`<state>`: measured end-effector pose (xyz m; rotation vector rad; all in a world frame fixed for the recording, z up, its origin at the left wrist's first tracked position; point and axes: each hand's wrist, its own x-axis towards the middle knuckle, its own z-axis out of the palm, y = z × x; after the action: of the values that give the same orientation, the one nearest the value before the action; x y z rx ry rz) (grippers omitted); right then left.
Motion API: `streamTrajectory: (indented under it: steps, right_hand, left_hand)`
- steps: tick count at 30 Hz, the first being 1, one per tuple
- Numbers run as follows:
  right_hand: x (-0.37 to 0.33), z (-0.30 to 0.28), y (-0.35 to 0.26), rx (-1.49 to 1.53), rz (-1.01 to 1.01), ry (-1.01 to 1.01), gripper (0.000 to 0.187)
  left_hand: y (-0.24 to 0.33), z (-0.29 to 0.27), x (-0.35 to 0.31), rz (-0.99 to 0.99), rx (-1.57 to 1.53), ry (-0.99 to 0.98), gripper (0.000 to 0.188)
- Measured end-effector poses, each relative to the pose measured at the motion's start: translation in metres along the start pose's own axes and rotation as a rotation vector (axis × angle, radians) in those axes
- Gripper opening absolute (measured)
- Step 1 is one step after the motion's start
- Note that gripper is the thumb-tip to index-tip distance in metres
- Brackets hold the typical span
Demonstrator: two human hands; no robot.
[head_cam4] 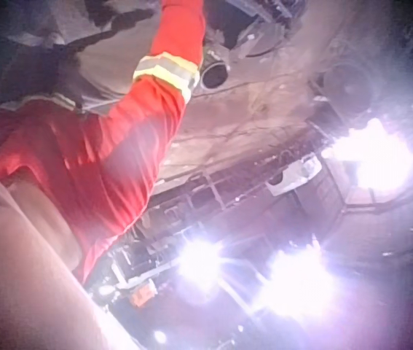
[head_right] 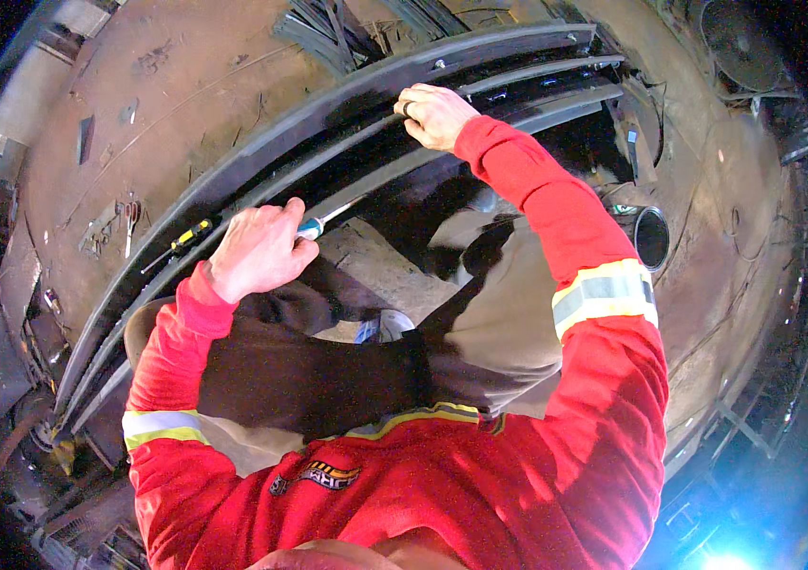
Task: The person sits on the floor and assembles a metal frame structure. They use a screwdriver to tighten screws on the frame and insert long black rubber strips into the frame's grooves. The person handles the frame and strips by hand, occasionally reaching for tools or parts from the surrounding floor.
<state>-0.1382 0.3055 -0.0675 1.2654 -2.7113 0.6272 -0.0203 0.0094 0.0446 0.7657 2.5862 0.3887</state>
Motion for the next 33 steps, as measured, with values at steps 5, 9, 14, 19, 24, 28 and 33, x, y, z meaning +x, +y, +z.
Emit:
streamTrajectory:
  steps: [5,9,14,19,24,28,33]
  right_hand:
    - [0.005,-0.030,0.011,-0.022,-0.001,-0.152,0.019]
    - [-0.004,-0.025,0.018,0.009,0.075,-0.117,0.019]
    - [-0.007,-0.020,0.016,0.007,0.033,-0.034,0.018]
    - [-0.003,-0.026,0.015,0.042,0.037,-0.067,0.020]
    - [-0.007,-0.022,0.011,-0.003,0.022,0.002,0.021]
    - [-0.006,-0.022,0.012,0.008,0.070,-0.015,0.021]
    - [-0.010,-0.046,0.033,0.074,0.198,-0.120,0.026]
  left_hand:
    - [-0.001,-0.008,0.000,0.015,-0.003,-0.024,0.027]
    - [-0.005,-0.012,0.002,0.001,0.004,-0.029,0.027]
    - [-0.006,-0.009,0.004,0.033,-0.036,-0.001,0.027]
    - [-0.005,-0.015,0.004,0.033,-0.065,-0.030,0.026]
    - [-0.006,-0.020,0.000,0.027,-0.084,0.018,0.027]
    - [-0.009,-0.028,-0.006,0.025,-0.155,-0.020,0.028]
    - [-0.018,-0.036,-0.006,-0.059,-0.185,-0.048,0.027]
